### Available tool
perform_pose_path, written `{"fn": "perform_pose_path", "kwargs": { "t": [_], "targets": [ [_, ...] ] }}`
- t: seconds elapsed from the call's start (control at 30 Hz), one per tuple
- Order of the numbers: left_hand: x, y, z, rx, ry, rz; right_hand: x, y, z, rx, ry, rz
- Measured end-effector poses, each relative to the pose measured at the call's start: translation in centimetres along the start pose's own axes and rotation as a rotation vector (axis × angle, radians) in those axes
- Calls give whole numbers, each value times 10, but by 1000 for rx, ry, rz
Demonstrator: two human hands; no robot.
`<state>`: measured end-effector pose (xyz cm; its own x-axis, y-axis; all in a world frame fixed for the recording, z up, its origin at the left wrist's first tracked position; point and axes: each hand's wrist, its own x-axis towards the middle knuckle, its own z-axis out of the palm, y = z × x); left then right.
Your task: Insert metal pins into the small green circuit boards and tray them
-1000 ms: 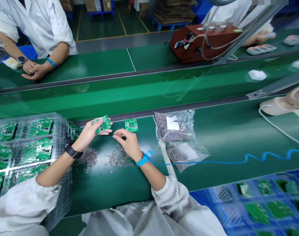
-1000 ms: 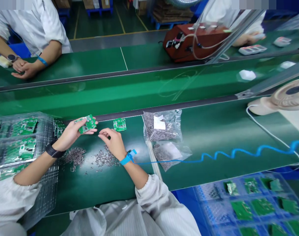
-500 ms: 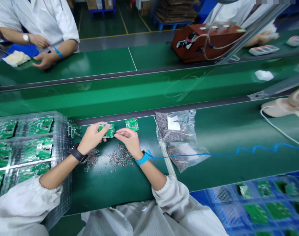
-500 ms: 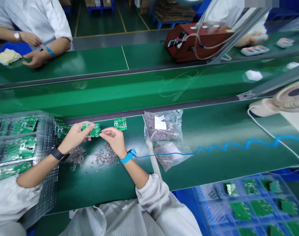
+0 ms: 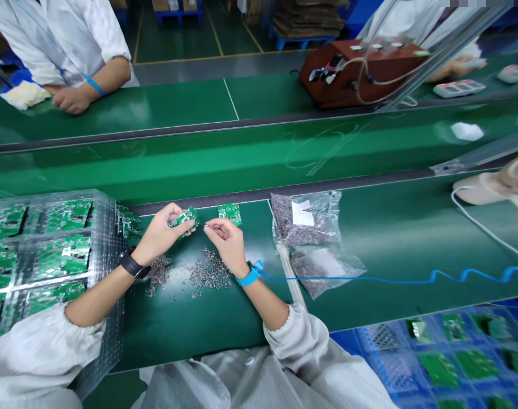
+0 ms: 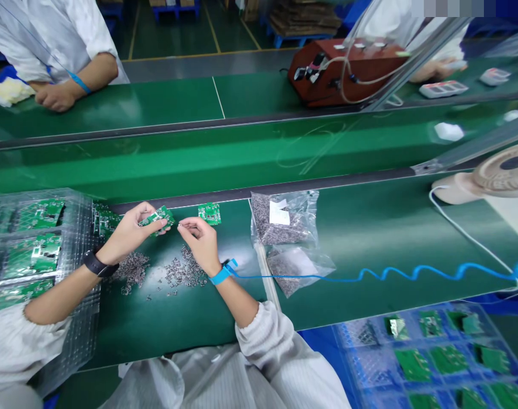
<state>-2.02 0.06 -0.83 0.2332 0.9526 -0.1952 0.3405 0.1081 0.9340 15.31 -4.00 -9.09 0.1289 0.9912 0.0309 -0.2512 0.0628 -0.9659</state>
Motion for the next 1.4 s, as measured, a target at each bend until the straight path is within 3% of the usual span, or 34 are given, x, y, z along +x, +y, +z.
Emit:
{"fn": "perform_pose_path", "kwargs": {
  "t": [0.2,0.4,0.57,0.83,1.0,1.4],
  "targets": [
    [2,-7,-1,137,-26,117,-2,-1,1,-5,-8,15],
    [-7,3,4,255,-37,180,-2,-2,1,18,23,-23],
    [-6,6,2,173,14,123,-1,-1,1,15,125,-66],
    [-4,-4,3,51,13,47,-6,1,3,21,59,-101],
    [-8,-4,4,151,-43,50,-7,1,5,-32,69,-60],
    [-9,6,2,539,-86,243,-8,5,4,-181,20,-122]
  ]
}}
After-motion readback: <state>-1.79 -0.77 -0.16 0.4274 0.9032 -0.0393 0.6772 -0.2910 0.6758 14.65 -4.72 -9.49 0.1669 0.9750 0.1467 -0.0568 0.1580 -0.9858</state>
